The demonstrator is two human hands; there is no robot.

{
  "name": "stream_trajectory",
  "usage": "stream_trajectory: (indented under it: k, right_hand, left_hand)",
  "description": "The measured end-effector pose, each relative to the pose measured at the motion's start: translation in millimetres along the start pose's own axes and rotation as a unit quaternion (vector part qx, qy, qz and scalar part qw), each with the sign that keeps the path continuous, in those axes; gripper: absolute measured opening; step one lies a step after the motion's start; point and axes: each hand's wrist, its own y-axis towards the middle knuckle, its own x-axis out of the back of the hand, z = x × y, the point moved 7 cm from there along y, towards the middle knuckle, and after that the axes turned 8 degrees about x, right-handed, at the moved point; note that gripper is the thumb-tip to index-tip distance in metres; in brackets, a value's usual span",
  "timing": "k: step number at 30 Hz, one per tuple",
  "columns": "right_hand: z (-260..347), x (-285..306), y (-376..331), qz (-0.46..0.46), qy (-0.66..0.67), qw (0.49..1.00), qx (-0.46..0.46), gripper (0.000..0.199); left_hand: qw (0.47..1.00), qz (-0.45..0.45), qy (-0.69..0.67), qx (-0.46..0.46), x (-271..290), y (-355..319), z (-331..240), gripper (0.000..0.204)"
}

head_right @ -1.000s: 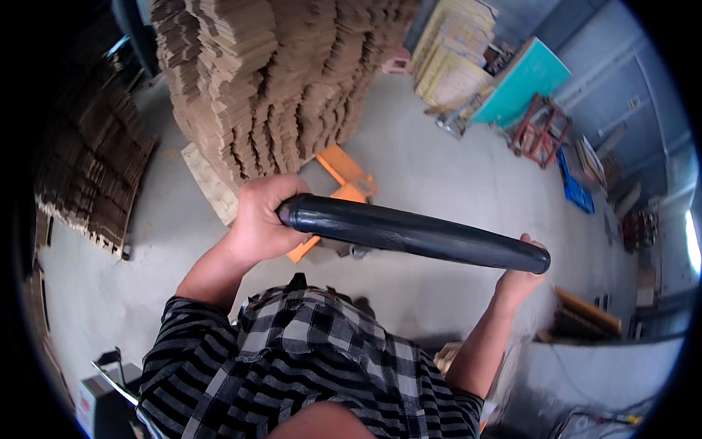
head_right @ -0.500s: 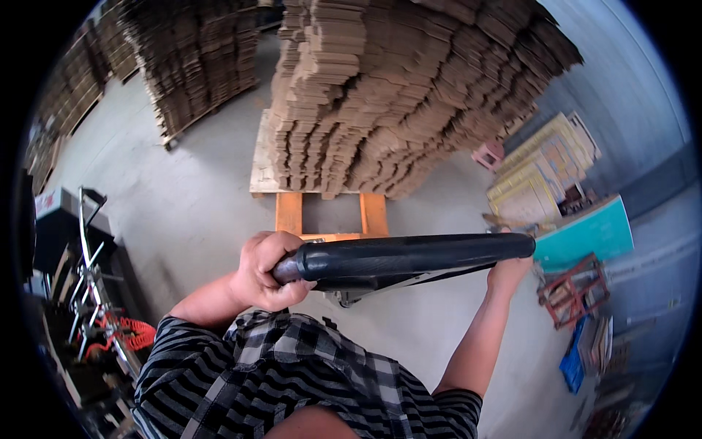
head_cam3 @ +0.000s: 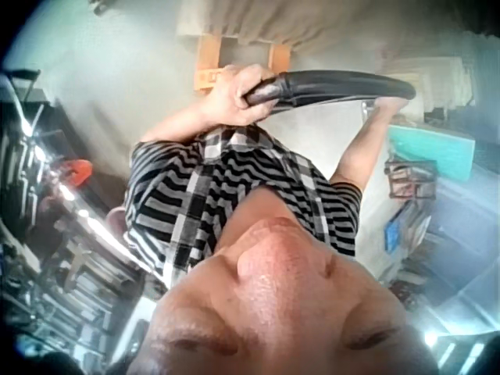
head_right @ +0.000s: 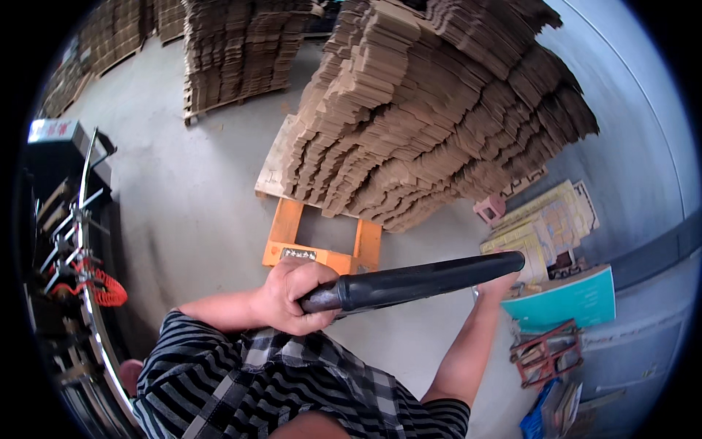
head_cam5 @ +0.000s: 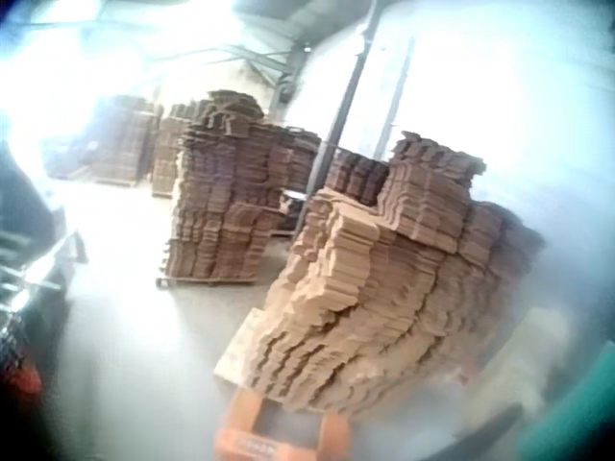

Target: The person operates a manual pallet jack to transport a large stack of cardboard sheets within a warehouse. They maneuver the jack through aisles, lift the load, and position it near a machine. The person then manually picks up individual cardboard sheets and feeds them into the machine's conveyor system.

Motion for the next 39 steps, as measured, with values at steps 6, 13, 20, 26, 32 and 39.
stream_trajectory:
  k: [6, 13, 20, 26, 32, 39]
  right_hand:
    - [-20.0, -29.6, 15.4, 0.064, 0.097, 0.991, -0.068, 0.012]
    - [-53.3, -51.7, 37.8, 0.085, 0.175, 0.976, -0.093, 0.018]
    - [-50.8, -100.7, 34.4, 0.140, 0.143, 0.977, -0.077, 0.013]
    - [-36.5, -149.6, 9.7, 0.165, 0.174, 0.970, -0.041, 0.022]
    - [-55.3, -181.8, -13.8, 0.140, 0.047, 0.988, -0.040, 0.032]
    - [-45.6, -198.4, -42.0, 0.173, 0.024, 0.982, -0.072, 0.018]
  left_hand:
    - [0.997, -0.032, 0.071, 0.017, -17.2, -15.2, -22.6, 0.030]
    - [0.982, -0.114, 0.149, 0.037, -33.2, -30.6, -47.0, 0.028]
    - [0.961, -0.171, 0.209, 0.058, -62.9, -58.9, -69.4, 0.026]
    - [0.938, -0.227, 0.245, 0.088, -60.7, -80.5, -79.5, 0.024]
    - [0.921, -0.233, 0.292, 0.110, -39.2, -109.9, -70.9, 0.029]
    - [0.918, -0.275, 0.259, 0.124, 28.2, -122.5, -38.5, 0.031]
